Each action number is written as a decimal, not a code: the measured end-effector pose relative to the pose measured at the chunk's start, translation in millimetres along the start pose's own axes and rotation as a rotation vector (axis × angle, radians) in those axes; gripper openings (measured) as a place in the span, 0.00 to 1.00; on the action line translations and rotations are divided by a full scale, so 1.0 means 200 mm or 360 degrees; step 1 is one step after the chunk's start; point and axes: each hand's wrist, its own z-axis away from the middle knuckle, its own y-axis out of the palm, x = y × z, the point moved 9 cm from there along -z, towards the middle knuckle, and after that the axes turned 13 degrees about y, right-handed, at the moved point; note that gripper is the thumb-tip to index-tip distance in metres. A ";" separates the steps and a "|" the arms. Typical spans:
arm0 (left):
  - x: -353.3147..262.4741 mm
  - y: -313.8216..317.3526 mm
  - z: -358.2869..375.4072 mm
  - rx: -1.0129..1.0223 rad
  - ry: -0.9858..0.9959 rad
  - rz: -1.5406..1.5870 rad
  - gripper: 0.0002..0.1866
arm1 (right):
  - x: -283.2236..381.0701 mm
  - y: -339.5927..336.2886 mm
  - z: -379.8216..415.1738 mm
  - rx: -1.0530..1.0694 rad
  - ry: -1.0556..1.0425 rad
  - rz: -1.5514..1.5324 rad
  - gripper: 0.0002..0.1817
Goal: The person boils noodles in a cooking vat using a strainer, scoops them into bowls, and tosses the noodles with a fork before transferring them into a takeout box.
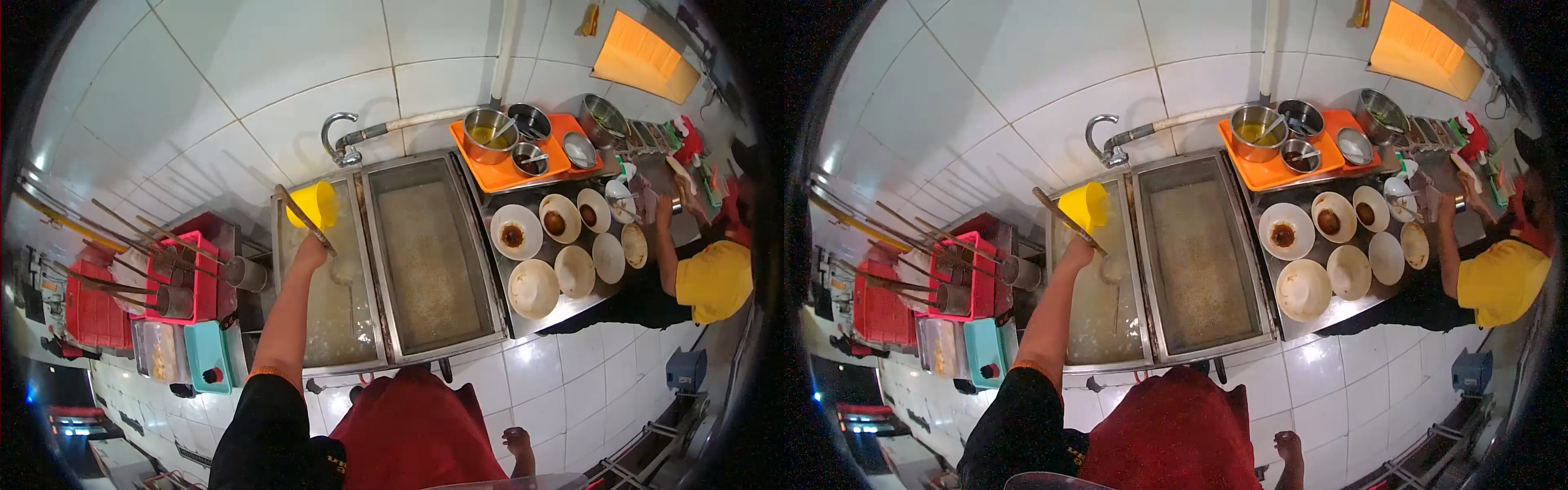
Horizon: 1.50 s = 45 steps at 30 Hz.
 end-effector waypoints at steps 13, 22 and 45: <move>0.01 -0.13 0.33 -0.0569 -0.0453 0.2338 0.04 | -0.14 -0.04 -0.16 0.0223 0.0079 -0.0274 0.10; -0.03 -0.70 1.07 -0.0609 -0.0353 0.2469 0.07 | -0.09 0.07 -0.21 0.0550 0.0161 -0.0362 0.10; 0.31 -0.08 1.46 -0.0829 -0.0114 0.4243 0.08 | 0.67 0.66 1.07 -0.0374 -0.0523 0.1144 0.16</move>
